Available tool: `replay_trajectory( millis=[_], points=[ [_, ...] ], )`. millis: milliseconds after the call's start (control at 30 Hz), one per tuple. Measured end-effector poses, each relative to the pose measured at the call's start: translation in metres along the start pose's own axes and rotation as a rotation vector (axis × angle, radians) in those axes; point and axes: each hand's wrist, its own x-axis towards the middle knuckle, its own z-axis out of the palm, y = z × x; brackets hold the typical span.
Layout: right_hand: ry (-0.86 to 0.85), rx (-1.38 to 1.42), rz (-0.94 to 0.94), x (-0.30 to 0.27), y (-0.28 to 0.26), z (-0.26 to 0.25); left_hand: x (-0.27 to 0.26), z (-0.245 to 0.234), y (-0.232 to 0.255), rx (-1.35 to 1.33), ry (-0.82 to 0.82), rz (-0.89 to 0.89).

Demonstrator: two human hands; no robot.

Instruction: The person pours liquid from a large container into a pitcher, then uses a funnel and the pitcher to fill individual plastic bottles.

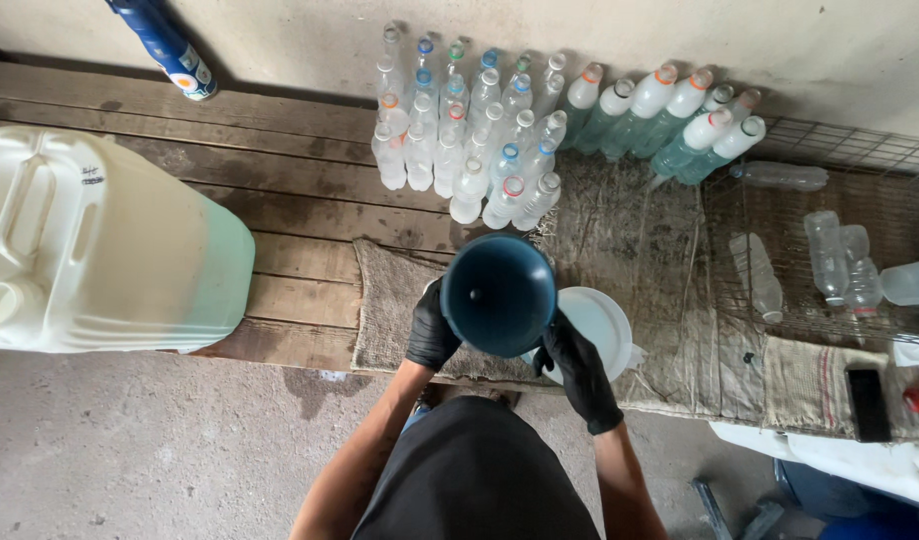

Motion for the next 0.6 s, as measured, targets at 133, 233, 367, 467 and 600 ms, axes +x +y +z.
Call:
replay_trajectory(
  millis=[133,233,367,467,600],
  points=[
    [-0.053,0.314,-0.050,-0.006,0.015,-0.015,-0.072,0.050,-0.118,-0.308,-0.203,-0.516],
    [0.319,0.248,-0.098,-0.004,0.061,-0.057,-0.050,0.034,-0.106,-0.231,-0.279,-0.688],
    [0.793,0.362,-0.033,0.013,0.138,-0.094,0.025,-0.021,0.001,-0.685,-0.084,-0.825],
    [0.821,0.270,-0.117,0.036,0.220,-0.106,0.014,-0.017,-0.013,-0.133,-0.140,-0.538],
    [0.678,0.542,0.127,0.056,0.269,-0.085,0.017,-0.014,-0.014,-0.011,-0.050,-0.415]
  ],
)
